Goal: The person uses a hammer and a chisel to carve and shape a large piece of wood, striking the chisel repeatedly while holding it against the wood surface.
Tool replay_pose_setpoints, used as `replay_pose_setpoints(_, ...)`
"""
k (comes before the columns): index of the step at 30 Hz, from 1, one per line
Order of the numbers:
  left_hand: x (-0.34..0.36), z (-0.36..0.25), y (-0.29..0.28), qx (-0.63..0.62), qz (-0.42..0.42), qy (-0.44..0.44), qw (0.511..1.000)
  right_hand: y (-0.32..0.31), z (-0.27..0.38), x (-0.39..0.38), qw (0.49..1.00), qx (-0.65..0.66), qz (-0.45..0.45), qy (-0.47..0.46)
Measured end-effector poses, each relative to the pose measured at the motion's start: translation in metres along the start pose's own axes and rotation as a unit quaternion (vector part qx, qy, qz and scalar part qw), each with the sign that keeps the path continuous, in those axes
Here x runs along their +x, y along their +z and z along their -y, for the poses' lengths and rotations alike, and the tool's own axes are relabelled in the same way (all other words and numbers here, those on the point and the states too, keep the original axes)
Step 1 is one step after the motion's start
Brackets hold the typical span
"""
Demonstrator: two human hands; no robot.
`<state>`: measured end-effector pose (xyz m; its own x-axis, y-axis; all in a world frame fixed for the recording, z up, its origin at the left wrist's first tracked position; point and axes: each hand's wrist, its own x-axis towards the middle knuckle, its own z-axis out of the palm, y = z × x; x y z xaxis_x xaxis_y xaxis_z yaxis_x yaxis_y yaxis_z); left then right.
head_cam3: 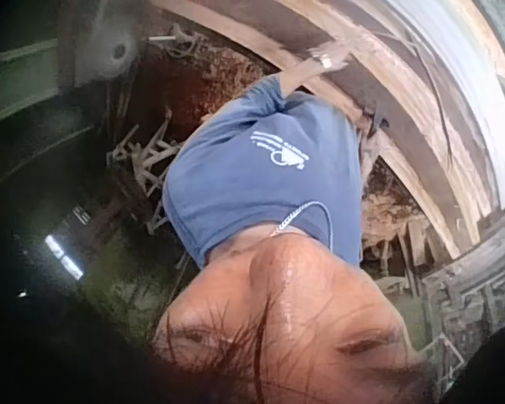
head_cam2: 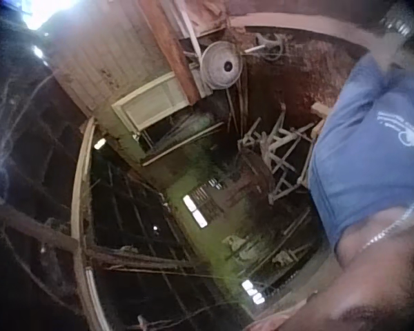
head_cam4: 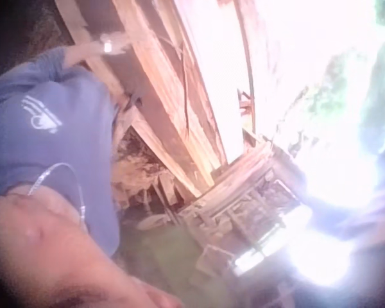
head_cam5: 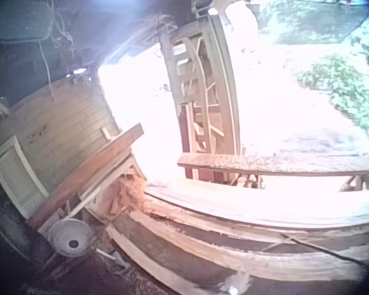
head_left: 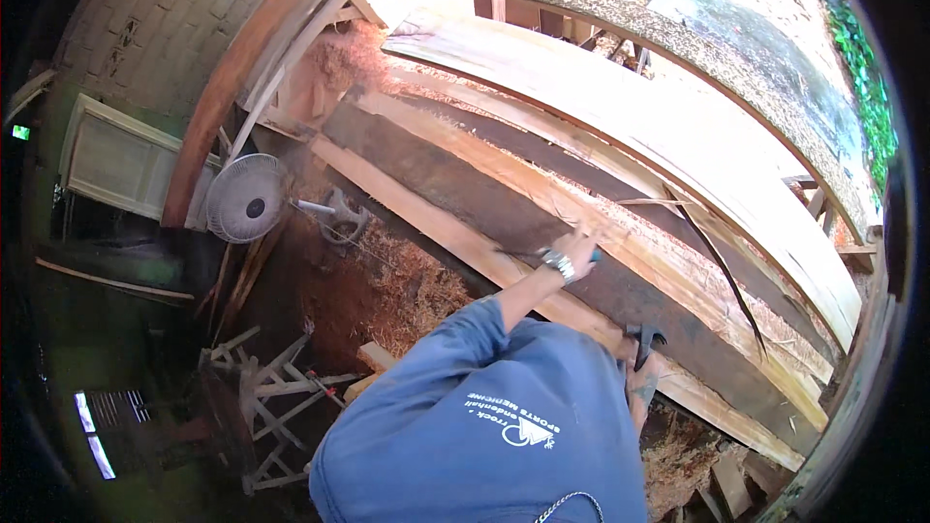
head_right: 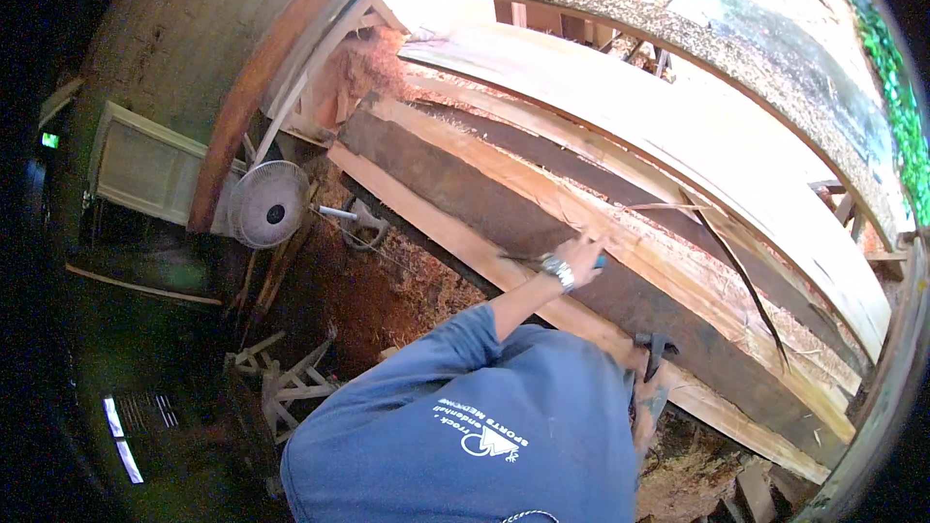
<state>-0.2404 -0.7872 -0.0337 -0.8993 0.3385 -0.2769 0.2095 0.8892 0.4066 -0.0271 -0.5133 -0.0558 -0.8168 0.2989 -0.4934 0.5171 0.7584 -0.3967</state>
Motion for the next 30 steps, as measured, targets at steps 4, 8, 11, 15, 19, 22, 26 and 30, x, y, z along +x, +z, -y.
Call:
replay_pose_setpoints(4, -0.068, 0.048, 0.019, -0.009, 0.043, -0.148, 0.988, 0.006, -0.013, -0.008, 1.000, 0.007, -0.011, 0.006)
replay_pose_setpoints(8, -0.109, 0.079, 0.043, -0.041, -0.051, -0.119, 0.991, 0.012, -0.024, -0.013, 0.999, 0.014, -0.027, 0.012)
replay_pose_setpoints(11, -0.110, 0.073, 0.036, -0.032, -0.054, -0.116, 0.991, 0.016, -0.031, -0.012, 0.999, 0.013, -0.034, 0.010)
replay_pose_setpoints(15, -0.096, 0.060, 0.039, -0.084, -0.040, -0.167, 0.981, 0.021, -0.028, -0.012, 0.999, 0.018, -0.036, 0.010)
replay_pose_setpoints(19, -0.104, 0.068, 0.052, -0.107, -0.058, -0.219, 0.968, 0.022, -0.026, 0.003, 1.000, -0.001, -0.020, -0.019)
replay_pose_setpoints(22, -0.090, 0.064, 0.052, -0.089, -0.064, -0.184, 0.977, 0.042, -0.057, 0.006, 0.997, 0.032, -0.062, -0.037)
replay_pose_setpoints(26, -0.095, 0.059, 0.037, -0.077, -0.041, -0.193, 0.977, 0.031, -0.037, 0.003, 0.996, 0.068, -0.046, -0.021)
replay_pose_setpoints(30, -0.102, 0.059, 0.044, -0.097, -0.077, -0.190, 0.974, 0.031, -0.054, 0.011, 0.999, -0.015, -0.047, -0.020)
